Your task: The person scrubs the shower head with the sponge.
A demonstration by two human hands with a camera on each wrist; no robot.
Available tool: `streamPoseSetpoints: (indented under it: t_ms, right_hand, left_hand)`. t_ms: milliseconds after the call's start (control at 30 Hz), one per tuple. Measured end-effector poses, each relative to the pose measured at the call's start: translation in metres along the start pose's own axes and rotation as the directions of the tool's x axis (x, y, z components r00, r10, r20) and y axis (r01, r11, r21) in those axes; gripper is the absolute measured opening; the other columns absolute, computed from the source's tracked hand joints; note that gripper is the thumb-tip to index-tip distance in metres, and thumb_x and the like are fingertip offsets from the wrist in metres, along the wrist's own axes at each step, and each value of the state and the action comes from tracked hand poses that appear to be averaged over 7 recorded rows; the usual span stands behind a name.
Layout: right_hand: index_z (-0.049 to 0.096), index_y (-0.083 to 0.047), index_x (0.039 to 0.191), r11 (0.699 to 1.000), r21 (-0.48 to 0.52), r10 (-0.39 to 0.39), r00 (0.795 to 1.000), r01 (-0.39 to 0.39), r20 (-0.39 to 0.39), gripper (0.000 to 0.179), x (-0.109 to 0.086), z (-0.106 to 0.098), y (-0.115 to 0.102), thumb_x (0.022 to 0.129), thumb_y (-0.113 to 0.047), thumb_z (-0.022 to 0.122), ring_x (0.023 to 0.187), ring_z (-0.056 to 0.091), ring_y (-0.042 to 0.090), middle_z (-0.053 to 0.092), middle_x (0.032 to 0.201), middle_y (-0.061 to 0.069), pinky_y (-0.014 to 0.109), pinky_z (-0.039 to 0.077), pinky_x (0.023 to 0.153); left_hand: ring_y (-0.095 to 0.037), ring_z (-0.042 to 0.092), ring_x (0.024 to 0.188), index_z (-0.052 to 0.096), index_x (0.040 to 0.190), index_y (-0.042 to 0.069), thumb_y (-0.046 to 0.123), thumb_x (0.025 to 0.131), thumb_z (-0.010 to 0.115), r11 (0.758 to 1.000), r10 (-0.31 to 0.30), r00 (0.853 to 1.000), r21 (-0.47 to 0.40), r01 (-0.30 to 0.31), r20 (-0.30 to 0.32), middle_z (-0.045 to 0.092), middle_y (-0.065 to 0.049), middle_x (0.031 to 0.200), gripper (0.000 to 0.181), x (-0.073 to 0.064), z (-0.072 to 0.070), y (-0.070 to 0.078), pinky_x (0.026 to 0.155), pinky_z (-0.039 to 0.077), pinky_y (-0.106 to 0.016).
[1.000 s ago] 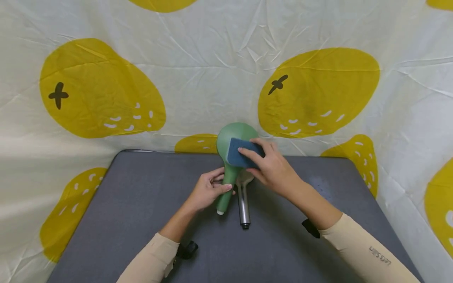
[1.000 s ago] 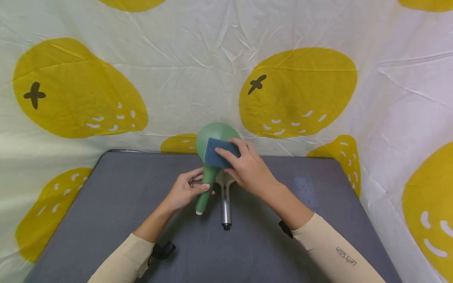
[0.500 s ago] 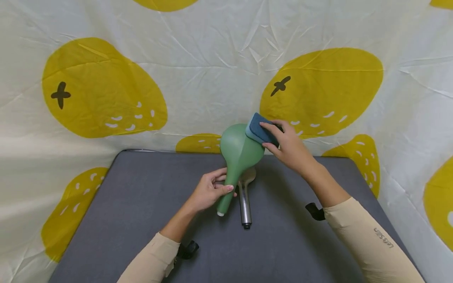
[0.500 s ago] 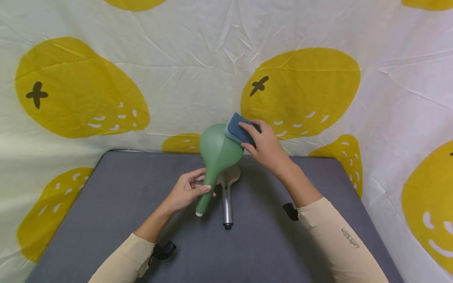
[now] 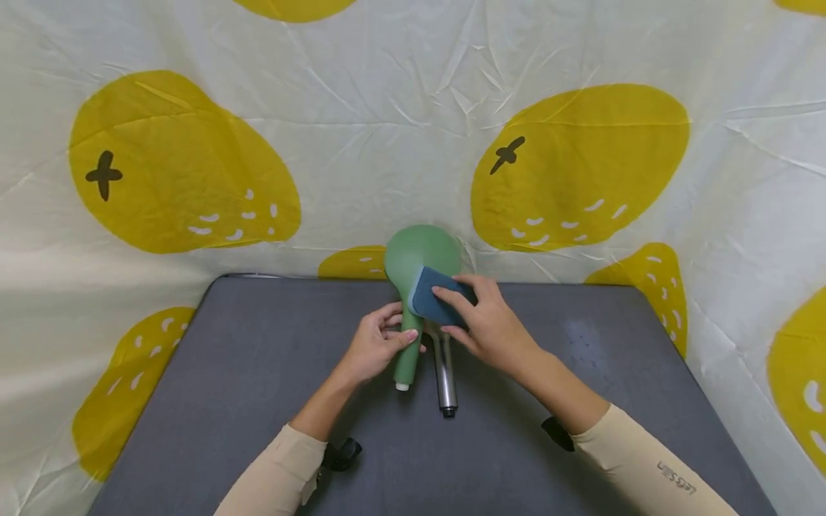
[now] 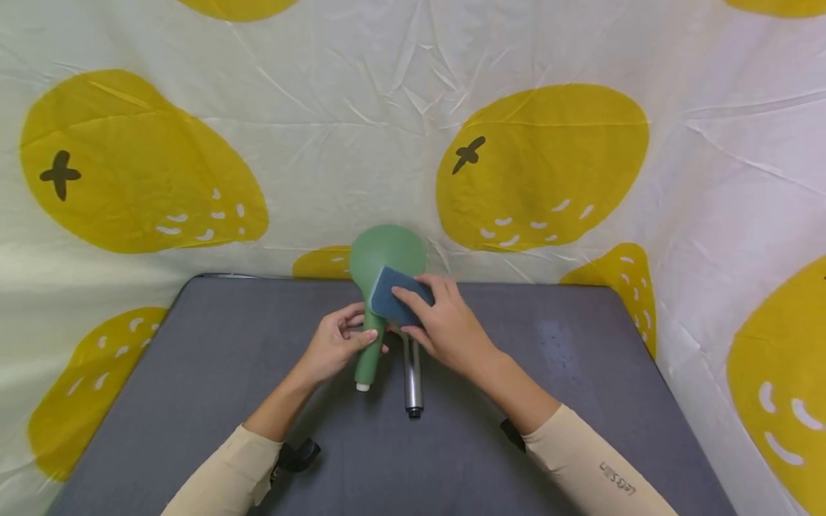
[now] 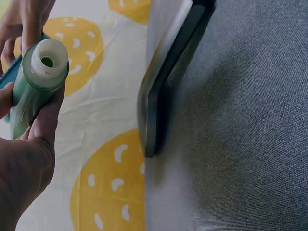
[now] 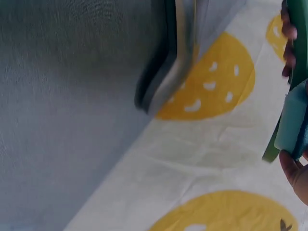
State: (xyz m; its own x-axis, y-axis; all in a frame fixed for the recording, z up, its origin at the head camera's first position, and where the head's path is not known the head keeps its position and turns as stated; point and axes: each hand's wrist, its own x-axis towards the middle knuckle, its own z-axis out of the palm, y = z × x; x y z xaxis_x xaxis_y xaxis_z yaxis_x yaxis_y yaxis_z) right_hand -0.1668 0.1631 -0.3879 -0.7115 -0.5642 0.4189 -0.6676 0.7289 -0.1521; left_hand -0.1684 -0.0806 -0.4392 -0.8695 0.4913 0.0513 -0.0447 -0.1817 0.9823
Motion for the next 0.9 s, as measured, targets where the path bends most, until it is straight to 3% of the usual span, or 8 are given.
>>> streamPoseSetpoints:
  t_ms: [200, 500, 567, 667, 767, 800, 900]
  right_hand:
    - [0.057, -0.018, 0.143, 0.999, 0.012, -0.044, 0.999, 0.044, -0.02, 0.065, -0.007, 0.007, -0.013, 0.086, -0.027, 0.086, 0.124, 0.051, 0.045, 0.048, 0.143, 0.026, 0.055, 0.056, 0.096]
    - [0.055, -0.019, 0.141, 0.999, 0.039, -0.019, 0.995, 0.023, -0.096, 0.065, 0.005, 0.002, 0.004, 0.085, -0.012, 0.086, 0.131, 0.049, 0.046, 0.046, 0.148, 0.025, 0.059, 0.054, 0.1]
    - [0.054, -0.018, 0.142, 0.998, 0.059, 0.014, 0.994, -0.007, -0.112, 0.064, 0.009, -0.002, 0.009, 0.086, -0.012, 0.085, 0.131, 0.05, 0.046, 0.045, 0.149, 0.026, 0.059, 0.054, 0.099]
    - [0.051, -0.015, 0.145, 0.988, 0.122, 0.109, 0.986, -0.093, -0.129, 0.064, 0.017, -0.01, 0.018, 0.089, -0.01, 0.082, 0.111, 0.06, 0.04, 0.043, 0.151, 0.026, 0.052, 0.059, 0.086]
    - [0.047, -0.013, 0.148, 0.959, 0.213, 0.219, 0.967, -0.189, -0.13, 0.065, 0.023, -0.017, 0.028, 0.091, -0.008, 0.079, 0.11, 0.06, 0.039, 0.039, 0.152, 0.025, 0.051, 0.058, 0.086]
    - [0.045, -0.012, 0.149, 0.947, 0.24, 0.248, 0.961, -0.213, -0.124, 0.066, 0.025, -0.019, 0.031, 0.092, -0.007, 0.077, 0.111, 0.059, 0.039, 0.038, 0.152, 0.025, 0.053, 0.057, 0.088]
    - [0.042, -0.01, 0.151, 0.923, 0.294, 0.291, 0.95, -0.248, -0.113, 0.067, 0.029, -0.024, 0.036, 0.093, -0.007, 0.076, 0.134, 0.047, 0.043, 0.038, 0.152, 0.025, 0.06, 0.049, 0.105]
  left_hand:
    - [-0.025, 0.077, 0.087, 0.038, 0.149, -0.011, -0.004, 0.102, 0.057, 0.999, 0.022, 1.0, -0.038, -0.022, 0.012, 0.056, -0.039, 0.135, 0.051, -0.002, -0.002, 0.001, 0.085, 0.064, -0.038]
    - [-0.021, 0.076, 0.092, 0.03, 0.151, -0.009, -0.001, 0.105, 0.054, 0.997, 0.018, 0.997, -0.078, -0.013, 0.069, 0.05, -0.044, 0.133, 0.052, -0.002, -0.002, 0.004, 0.09, 0.062, -0.038]
    - [-0.02, 0.076, 0.093, 0.029, 0.151, -0.008, -0.002, 0.105, 0.053, 0.996, 0.008, 0.997, -0.088, -0.001, 0.079, 0.051, -0.044, 0.131, 0.052, -0.002, -0.002, 0.005, 0.091, 0.062, -0.038]
    - [-0.022, 0.076, 0.095, 0.03, 0.151, -0.007, -0.003, 0.105, 0.053, 0.996, -0.008, 0.994, -0.091, 0.018, 0.107, 0.057, -0.039, 0.127, 0.052, -0.003, -0.002, 0.005, 0.093, 0.062, -0.04]
    - [-0.035, 0.074, 0.101, 0.03, 0.151, -0.006, -0.004, 0.104, 0.053, 0.996, -0.023, 0.989, -0.08, 0.035, 0.145, 0.061, -0.031, 0.125, 0.052, -0.004, -0.002, 0.004, 0.095, 0.061, -0.042]
    - [-0.04, 0.073, 0.103, 0.028, 0.151, -0.006, -0.005, 0.104, 0.053, 0.996, -0.023, 0.987, -0.076, 0.036, 0.161, 0.061, -0.031, 0.125, 0.054, -0.004, -0.002, 0.004, 0.096, 0.06, -0.042]
    - [-0.05, 0.068, 0.108, 0.025, 0.154, -0.005, -0.005, 0.103, 0.053, 0.996, -0.021, 0.981, -0.077, 0.037, 0.194, 0.057, -0.036, 0.126, 0.058, -0.005, -0.001, 0.004, 0.098, 0.059, -0.043]
